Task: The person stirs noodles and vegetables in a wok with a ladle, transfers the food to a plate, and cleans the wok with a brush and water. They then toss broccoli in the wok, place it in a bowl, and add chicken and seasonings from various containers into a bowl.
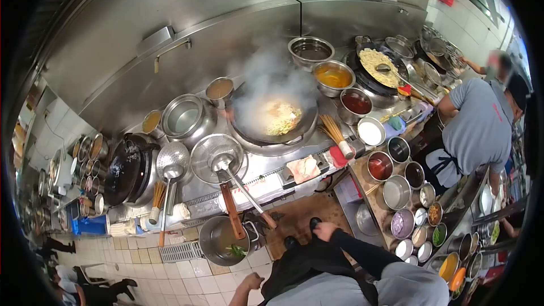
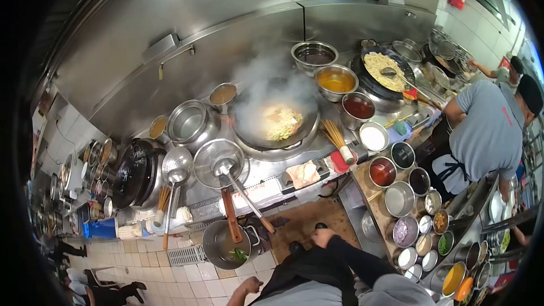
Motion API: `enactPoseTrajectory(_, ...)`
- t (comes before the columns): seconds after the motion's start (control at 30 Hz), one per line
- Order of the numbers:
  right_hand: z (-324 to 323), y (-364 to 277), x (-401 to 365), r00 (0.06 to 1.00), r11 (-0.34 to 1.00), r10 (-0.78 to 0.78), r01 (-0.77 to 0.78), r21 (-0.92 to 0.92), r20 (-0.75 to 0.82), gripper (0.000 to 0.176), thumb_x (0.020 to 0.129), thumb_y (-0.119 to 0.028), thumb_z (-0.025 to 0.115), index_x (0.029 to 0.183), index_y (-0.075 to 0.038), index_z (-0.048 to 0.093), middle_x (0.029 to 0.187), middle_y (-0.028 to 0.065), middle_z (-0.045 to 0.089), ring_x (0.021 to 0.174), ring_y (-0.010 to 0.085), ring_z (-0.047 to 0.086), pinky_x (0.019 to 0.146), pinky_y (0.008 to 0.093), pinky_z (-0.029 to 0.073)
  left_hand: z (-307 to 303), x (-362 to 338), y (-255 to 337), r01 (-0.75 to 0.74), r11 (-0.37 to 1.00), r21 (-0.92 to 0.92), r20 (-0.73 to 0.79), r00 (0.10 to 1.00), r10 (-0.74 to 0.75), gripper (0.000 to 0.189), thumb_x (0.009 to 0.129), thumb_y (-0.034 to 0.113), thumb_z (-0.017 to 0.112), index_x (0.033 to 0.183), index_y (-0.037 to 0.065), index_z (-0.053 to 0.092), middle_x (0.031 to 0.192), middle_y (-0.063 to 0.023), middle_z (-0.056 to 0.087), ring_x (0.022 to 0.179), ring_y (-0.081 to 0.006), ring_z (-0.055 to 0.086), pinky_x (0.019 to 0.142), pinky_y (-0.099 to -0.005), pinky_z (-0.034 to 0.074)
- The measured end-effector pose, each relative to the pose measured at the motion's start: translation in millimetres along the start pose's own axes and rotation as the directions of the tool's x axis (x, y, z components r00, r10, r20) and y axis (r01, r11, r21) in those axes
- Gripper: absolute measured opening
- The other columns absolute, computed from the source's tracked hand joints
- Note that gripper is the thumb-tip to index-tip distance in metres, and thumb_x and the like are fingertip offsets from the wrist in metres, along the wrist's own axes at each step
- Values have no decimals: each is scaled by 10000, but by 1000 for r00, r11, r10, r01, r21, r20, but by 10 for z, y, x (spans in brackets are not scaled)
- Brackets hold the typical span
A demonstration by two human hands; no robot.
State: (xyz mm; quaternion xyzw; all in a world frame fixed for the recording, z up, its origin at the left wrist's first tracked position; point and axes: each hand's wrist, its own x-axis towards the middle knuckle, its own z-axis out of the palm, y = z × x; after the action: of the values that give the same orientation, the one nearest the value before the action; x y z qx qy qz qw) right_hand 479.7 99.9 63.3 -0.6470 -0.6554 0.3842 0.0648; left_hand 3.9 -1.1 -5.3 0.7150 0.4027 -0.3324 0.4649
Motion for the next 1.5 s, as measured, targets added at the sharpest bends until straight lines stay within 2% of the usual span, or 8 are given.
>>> enactPoseTrajectory(0.17,520,-1165,1211,939,670,23,-270,692,344,674,972,-707,519,1060,-67,715,983,83,706,830,194,627,747,373,514,-999,-87,756,18,894,-448,-359,912,-198,390,960,347,655,1054,-32,680,864,-187,730,693,-272,717,682,-390,564)
enactPoseTrajectory(0.23,543,-1655,1339,873,404,23,-455,794,488,590,966,-590,641,1224,-60,624,1102,118,672,889,189,683,785,386,583,-1044,278,751,-91,871,-482,-448,880,-156,365,967,317,656,1065,-34,674,851,-152,722,703,-239,704,668,-374,559)
enactPoseTrajectory(0.3,403,-2023,1417,846,527,4,-454,718,532,418,955,-402,736,1116,-42,599,901,95,693,758,191,712,626,335,599,-1096,539,815,-170,840,-515,-512,847,-143,401,959,340,648,1083,-42,655,881,-210,723,815,-345,712,754,-428,552)
enactPoseTrajectory(0.47,289,-2311,1766,910,932,-201,291,216,-362,189,973,-201,661,949,-33,579,844,100,673,637,161,654,505,322,504,-1763,159,1787,-179,629,-756,-344,927,-149,301,971,260,653,1077,-19,619,840,-146,707,719,-228,686,679,-384,540)
enactPoseTrajectory(0.63,-1219,-2377,747,962,201,-171,-177,964,213,163,1016,-193,647,1074,-57,579,734,2,540,525,97,493,445,279,405,-2056,418,2163,-348,668,-658,-490,871,-30,247,974,241,650,1047,9,604,795,-143,702,695,-255,692,670,-404,544)
enactPoseTrajectory(1.0,-2898,-716,617,949,766,-39,229,601,-312,183,1051,-204,588,1171,-66,598,699,-17,497,562,74,463,509,275,398,-4237,958,3304,-139,990,-15,-955,295,27,486,901,258,712,1233,-55,543,1241,-258,584,1145,-454,587,912,-505,527)
enactPoseTrajectory(1.27,-3528,-354,1051,991,548,109,6,837,-78,148,1025,-203,621,1053,-77,547,643,-27,481,421,79,421,342,271,302,-4880,1753,3523,314,940,137,-671,727,-145,806,750,548,768,1290,-26,598,1217,-173,679,1151,-343,661,1018,-520,455)
enactPoseTrajectory(1.5,-3201,299,2240,898,899,9,185,397,-440,202,1007,-206,614,994,-36,506,647,108,560,510,212,564,438,404,419,-4541,1378,3227,-289,811,-509,-785,542,-300,408,884,271,686,1151,-35,650,1085,-173,736,997,-316,717,852,-429,543)
